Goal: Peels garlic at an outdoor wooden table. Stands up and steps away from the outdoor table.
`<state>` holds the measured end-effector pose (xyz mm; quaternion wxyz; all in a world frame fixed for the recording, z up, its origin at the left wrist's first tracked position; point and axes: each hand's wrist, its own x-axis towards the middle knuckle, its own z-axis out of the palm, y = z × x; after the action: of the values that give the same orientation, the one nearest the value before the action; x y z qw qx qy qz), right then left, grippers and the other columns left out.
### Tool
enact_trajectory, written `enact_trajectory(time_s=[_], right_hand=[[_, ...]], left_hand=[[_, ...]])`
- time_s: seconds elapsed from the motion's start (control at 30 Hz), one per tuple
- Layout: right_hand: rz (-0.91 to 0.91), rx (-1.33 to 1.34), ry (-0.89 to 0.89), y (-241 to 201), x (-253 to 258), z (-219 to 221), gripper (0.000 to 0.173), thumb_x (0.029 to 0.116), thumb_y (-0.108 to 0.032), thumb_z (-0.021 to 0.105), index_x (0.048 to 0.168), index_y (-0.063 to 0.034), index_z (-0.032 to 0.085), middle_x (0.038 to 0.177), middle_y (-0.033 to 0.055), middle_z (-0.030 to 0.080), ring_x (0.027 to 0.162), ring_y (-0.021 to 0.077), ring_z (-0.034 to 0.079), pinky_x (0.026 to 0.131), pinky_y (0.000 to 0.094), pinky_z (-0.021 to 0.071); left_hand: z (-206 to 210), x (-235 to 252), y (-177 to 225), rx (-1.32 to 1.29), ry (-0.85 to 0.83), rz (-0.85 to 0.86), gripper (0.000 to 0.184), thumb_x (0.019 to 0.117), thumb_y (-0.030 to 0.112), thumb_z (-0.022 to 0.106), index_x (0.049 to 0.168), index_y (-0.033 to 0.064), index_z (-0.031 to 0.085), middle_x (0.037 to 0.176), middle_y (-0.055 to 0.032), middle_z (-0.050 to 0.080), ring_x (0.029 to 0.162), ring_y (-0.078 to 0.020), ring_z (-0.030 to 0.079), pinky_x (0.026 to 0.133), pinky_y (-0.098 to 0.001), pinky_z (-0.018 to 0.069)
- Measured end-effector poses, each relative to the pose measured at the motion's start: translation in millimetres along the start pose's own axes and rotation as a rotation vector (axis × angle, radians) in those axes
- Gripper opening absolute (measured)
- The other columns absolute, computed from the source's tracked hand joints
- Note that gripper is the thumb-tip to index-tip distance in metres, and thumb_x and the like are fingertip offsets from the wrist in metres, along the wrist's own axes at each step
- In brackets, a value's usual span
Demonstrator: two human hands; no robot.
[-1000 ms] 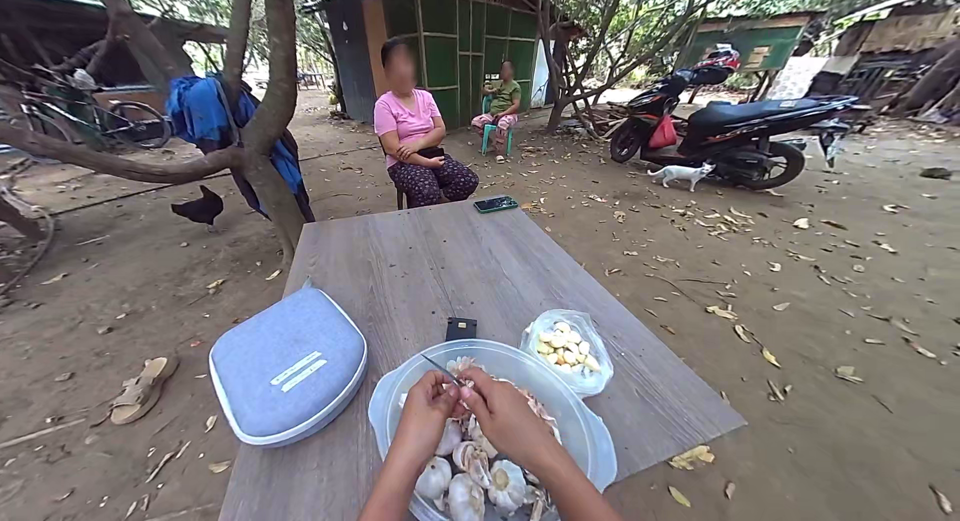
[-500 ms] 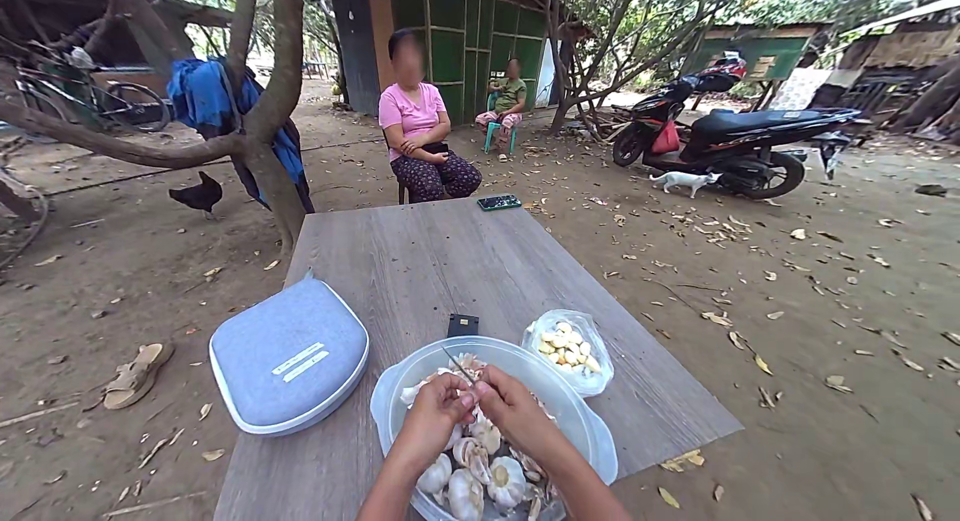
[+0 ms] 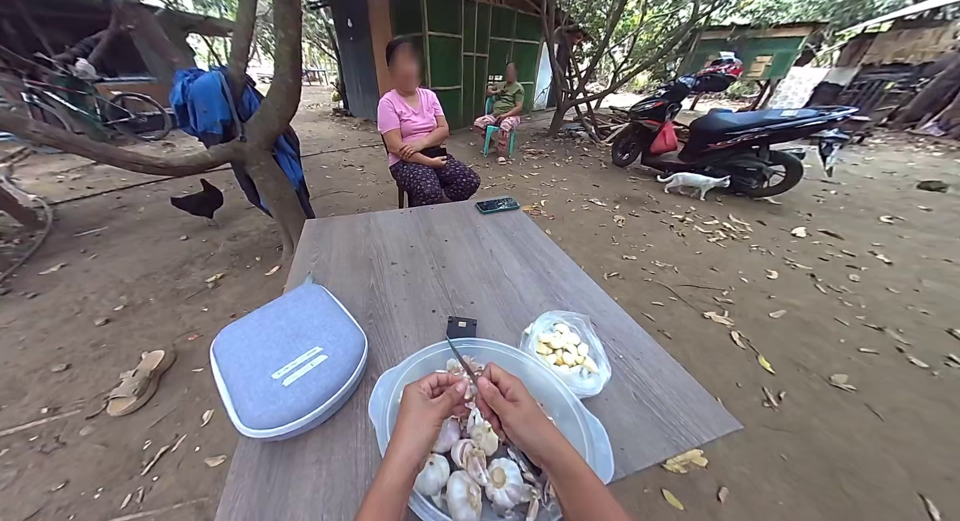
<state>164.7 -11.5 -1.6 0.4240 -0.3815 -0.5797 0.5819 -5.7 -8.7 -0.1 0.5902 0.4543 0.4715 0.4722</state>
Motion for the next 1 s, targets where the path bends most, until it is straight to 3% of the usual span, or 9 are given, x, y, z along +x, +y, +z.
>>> enact_trajectory(time_s=[0.1, 0.17, 0.37, 0.63, 0.67, 0.73, 0.83, 0.9, 1.0], right_hand=[[0.030, 0.014, -0.030, -1, -1, -2, 0.019, 0.1076, -0.021, 0.039, 0.093, -0.0120, 0.049, 0.066, -0.0081, 0.049, 0.048, -0.0003, 0.043, 0.047, 0.0157, 0.0394], [0.037, 0.022, -0.013, -2, -2, -2, 0.020, 0.1076, -0.021, 0.039, 0.093, -0.0120, 0.049, 0.066, -0.0077, 0.050, 0.048, 0.0001, 0.044, 0.046, 0.0161, 0.0397], [-0.043, -0.107, 0.318, -1, 4, 4, 0.019, 0.1071, -0.013, 0.042, 0.093, -0.0041, 0.053, 0.066, -0.0039, 0.051, 0.050, 0.0025, 0.046, 0.050, 0.0185, 0.0410], [-0.009, -0.272, 0.412, -2, 3, -7, 0.025, 0.1090, -0.014, 0.039, 0.101, 0.0025, 0.056, 0.073, 0.0011, 0.055, 0.055, 0.0071, 0.049, 0.054, 0.0244, 0.0443], [0.001, -0.278, 0.392, -3, 2, -12, 0.025, 0.1093, -0.015, 0.039, 0.105, 0.0019, 0.057, 0.074, 0.0004, 0.057, 0.055, 0.0059, 0.049, 0.053, 0.0232, 0.0439], [0.015, -0.320, 0.309, -4, -2, -15, 0.033, 0.1092, -0.018, 0.039, 0.128, 0.0024, 0.056, 0.078, 0.0000, 0.059, 0.057, 0.0053, 0.049, 0.055, 0.0235, 0.0432], [0.049, -0.471, 0.165, -2, -9, -11, 0.053, 0.1071, -0.023, 0.042, 0.156, -0.0027, 0.038, 0.083, 0.0064, 0.065, 0.067, 0.0144, 0.058, 0.068, 0.0351, 0.0515], [0.089, -0.535, 0.080, 1, -10, -7, 0.058, 0.1075, -0.026, 0.043, 0.160, -0.0043, 0.030, 0.089, 0.0099, 0.066, 0.075, 0.0194, 0.062, 0.077, 0.0404, 0.0538], [0.095, -0.570, 0.033, 2, -10, -5, 0.057, 0.1087, -0.028, 0.040, 0.160, -0.0058, 0.031, 0.089, 0.0104, 0.065, 0.076, 0.0204, 0.061, 0.078, 0.0407, 0.0530]], left_hand=[[-1, 0, -4, 0.092, -0.066, 0.044, 0.023, 0.0888, 0.001, 0.072, 0.110, -0.0053, 0.065, 0.092, -0.0072, 0.071, 0.081, -0.0117, 0.070, 0.078, -0.0273, 0.0600], [0, 0, -4, 0.089, -0.077, 0.042, 0.020, 0.0915, -0.001, 0.069, 0.110, -0.0060, 0.065, 0.092, -0.0076, 0.072, 0.080, -0.0117, 0.071, 0.079, -0.0275, 0.0603], [4, 1, 1, 0.049, -0.094, 0.002, 0.017, 0.0973, -0.003, 0.060, 0.114, -0.0066, 0.064, 0.094, -0.0069, 0.071, 0.079, -0.0103, 0.070, 0.078, -0.0262, 0.0599], [-2, -2, 2, 0.090, -0.195, -0.035, 0.017, 0.0998, -0.001, 0.055, 0.115, -0.0047, 0.062, 0.092, -0.0038, 0.069, 0.078, -0.0082, 0.068, 0.078, -0.0252, 0.0584], [-2, -3, 2, 0.084, -0.177, -0.037, 0.018, 0.1000, 0.000, 0.056, 0.116, -0.0051, 0.062, 0.093, -0.0047, 0.069, 0.079, -0.0091, 0.069, 0.078, -0.0257, 0.0587], [-1, -1, 1, 0.069, -0.118, -0.026, 0.022, 0.0985, -0.002, 0.058, 0.120, -0.0076, 0.058, 0.096, -0.0079, 0.069, 0.082, -0.0121, 0.070, 0.080, -0.0285, 0.0601], [3, 3, 0, 0.050, -0.017, -0.003, 0.018, 0.0954, -0.003, 0.063, 0.112, -0.0068, 0.058, 0.090, -0.0085, 0.069, 0.077, -0.0132, 0.070, 0.076, -0.0287, 0.0604], [2, 4, -1, 0.035, 0.002, 0.004, 0.015, 0.0952, -0.003, 0.063, 0.109, -0.0063, 0.060, 0.089, -0.0089, 0.070, 0.077, -0.0133, 0.070, 0.075, -0.0284, 0.0604], [1, 2, -1, 0.020, 0.015, -0.003, 0.013, 0.0958, -0.005, 0.061, 0.109, -0.0072, 0.061, 0.092, -0.0096, 0.069, 0.078, -0.0132, 0.070, 0.077, -0.0280, 0.0610]])
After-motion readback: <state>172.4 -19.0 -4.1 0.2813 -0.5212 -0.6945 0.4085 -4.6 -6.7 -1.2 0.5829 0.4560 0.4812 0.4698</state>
